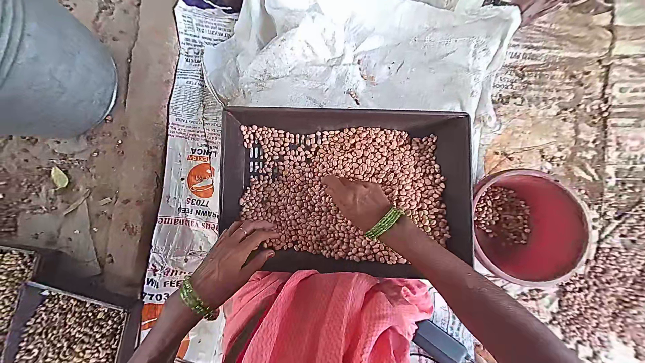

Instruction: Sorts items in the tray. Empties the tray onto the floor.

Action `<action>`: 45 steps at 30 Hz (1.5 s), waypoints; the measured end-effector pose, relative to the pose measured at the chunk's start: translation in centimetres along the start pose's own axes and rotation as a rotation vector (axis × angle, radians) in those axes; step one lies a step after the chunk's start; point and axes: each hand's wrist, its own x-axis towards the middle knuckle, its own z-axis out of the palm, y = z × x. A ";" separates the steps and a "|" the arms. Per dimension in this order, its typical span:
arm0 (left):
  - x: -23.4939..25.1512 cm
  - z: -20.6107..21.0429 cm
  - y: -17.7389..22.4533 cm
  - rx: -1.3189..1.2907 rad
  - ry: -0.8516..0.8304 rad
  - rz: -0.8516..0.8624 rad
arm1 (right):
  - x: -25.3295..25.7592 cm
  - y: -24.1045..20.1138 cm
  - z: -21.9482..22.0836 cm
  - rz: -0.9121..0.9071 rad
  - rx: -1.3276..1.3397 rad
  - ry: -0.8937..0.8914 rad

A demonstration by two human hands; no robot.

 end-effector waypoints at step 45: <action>9.1 -4.5 3.3 -0.062 0.172 0.100 | -7.2 1.2 -2.3 0.344 1.035 -0.046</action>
